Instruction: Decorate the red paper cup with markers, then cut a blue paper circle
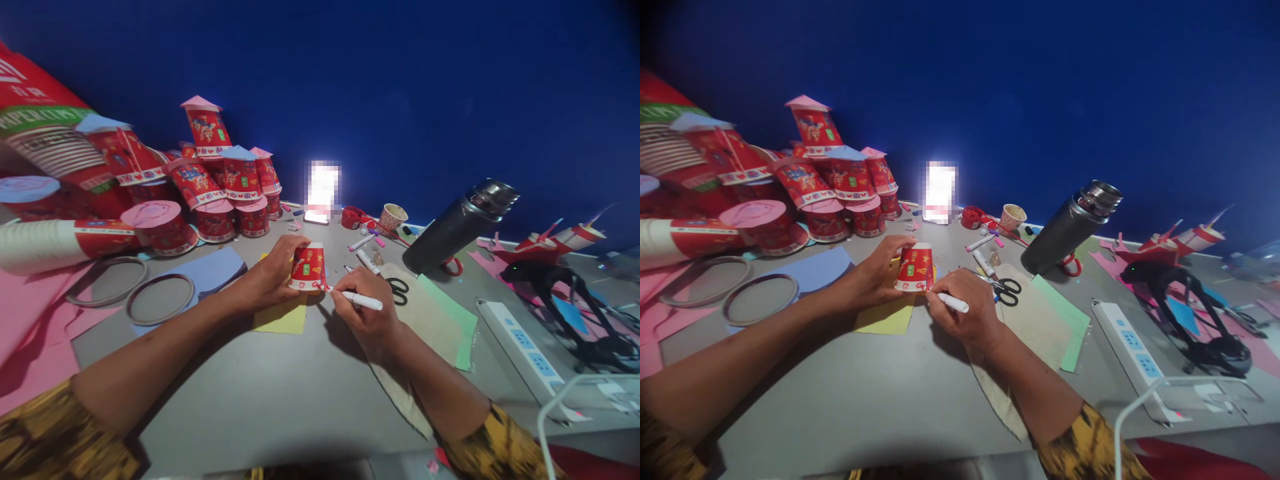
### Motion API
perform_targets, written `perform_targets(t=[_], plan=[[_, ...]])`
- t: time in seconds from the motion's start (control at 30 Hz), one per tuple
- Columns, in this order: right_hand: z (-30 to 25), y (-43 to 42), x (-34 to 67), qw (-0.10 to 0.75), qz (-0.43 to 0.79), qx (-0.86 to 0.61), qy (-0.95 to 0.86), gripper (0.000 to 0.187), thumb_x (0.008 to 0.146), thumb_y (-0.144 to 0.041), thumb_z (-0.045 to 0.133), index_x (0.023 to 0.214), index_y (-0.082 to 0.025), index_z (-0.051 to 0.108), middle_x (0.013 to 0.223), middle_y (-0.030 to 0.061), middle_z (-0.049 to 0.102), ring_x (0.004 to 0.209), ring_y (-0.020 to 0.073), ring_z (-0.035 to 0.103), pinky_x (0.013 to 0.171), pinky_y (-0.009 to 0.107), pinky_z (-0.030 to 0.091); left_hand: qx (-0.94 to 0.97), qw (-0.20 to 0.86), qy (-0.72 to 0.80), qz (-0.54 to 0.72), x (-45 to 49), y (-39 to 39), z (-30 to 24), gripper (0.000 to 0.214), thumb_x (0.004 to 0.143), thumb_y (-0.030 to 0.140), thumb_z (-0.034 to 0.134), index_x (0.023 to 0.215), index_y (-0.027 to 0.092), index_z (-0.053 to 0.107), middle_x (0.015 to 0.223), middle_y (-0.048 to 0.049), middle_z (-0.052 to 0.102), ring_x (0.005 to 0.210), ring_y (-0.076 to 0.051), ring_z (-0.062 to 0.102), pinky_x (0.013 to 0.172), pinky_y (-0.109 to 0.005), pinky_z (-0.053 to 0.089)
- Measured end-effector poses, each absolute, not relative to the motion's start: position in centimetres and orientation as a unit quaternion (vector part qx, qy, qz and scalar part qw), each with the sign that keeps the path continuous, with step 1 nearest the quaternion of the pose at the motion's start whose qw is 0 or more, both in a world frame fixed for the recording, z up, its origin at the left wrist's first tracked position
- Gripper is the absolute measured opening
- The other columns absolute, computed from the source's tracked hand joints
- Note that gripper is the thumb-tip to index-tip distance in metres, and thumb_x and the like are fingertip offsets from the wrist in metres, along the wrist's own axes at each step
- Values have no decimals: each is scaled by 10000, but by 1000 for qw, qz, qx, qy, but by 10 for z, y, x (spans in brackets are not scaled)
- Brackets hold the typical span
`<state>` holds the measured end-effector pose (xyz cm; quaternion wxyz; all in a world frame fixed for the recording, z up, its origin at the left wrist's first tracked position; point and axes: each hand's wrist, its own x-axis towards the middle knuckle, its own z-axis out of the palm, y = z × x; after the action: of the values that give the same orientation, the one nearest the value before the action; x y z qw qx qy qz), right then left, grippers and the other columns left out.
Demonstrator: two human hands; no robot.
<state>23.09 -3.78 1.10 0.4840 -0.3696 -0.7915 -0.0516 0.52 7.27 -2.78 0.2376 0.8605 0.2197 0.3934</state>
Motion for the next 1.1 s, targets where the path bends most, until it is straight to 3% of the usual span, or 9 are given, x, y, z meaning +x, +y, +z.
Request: perform_targets(t=[0.57, 0.9, 1.1], plan=[[11, -39, 233, 486, -57, -399, -776, 167, 1024, -195, 623, 867, -238, 661, 744, 10, 731, 655, 168, 639, 640, 310, 477, 879, 186, 204, 389, 1, 77, -33, 861, 827, 269, 860, 1536, 329, 375, 1467, -132, 516, 1410, -361, 554, 1148, -575, 561], [9, -38, 232, 487, -58, -395, -777, 167, 1022, -180, 637, 865, -236, 651, 733, 1, 721, 647, 163, 636, 639, 298, 464, 874, 187, 210, 396, 4, 75, -31, 822, 846, 380, 887, 1515, 319, 413, 1446, -131, 555, 1386, -368, 578, 1147, -581, 561], [9, -38, 230, 492, -43, -390, -777, 167, 1016, -183, 649, 858, -235, 651, 728, -5, 721, 646, 158, 641, 631, 292, 464, 876, 177, 194, 405, 3, 77, -34, 897, 819, 290, 905, 1548, 332, 385, 1453, -129, 539, 1390, -360, 570, 1140, -560, 570]])
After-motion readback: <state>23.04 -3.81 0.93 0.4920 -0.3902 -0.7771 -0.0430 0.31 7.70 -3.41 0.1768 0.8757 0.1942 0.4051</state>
